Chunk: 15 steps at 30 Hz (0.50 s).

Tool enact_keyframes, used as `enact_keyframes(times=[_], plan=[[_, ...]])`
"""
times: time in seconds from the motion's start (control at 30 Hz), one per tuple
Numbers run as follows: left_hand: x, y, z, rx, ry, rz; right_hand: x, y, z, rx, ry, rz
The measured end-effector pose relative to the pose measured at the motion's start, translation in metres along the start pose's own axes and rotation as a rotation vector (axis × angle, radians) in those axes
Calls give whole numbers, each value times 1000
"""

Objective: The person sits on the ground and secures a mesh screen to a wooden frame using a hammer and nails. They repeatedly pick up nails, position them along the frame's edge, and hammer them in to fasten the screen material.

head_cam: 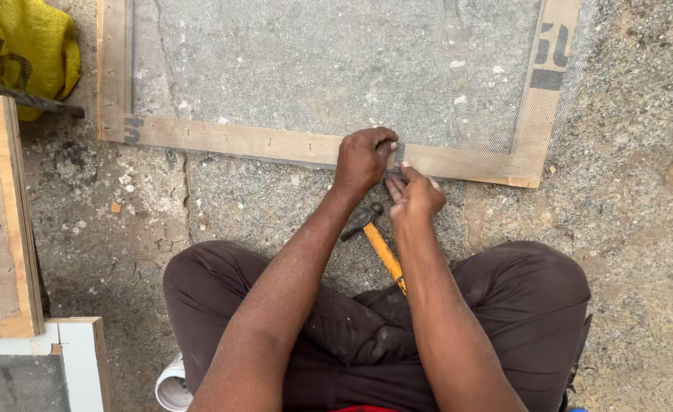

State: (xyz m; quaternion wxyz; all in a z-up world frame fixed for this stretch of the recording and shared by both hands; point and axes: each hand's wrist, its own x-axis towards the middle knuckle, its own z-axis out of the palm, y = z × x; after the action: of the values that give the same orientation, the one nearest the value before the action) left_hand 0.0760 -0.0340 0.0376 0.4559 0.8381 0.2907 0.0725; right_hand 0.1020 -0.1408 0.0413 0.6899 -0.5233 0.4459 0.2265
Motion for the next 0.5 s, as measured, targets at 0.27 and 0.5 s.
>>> enact_keyframes(times=[0.27,0.5], plan=[[8,-1,-3,91,-24,92,18,6,-12,131,-78,32],[7,-4,-3,68,-21,126,22,10,-14,138,-116,16]])
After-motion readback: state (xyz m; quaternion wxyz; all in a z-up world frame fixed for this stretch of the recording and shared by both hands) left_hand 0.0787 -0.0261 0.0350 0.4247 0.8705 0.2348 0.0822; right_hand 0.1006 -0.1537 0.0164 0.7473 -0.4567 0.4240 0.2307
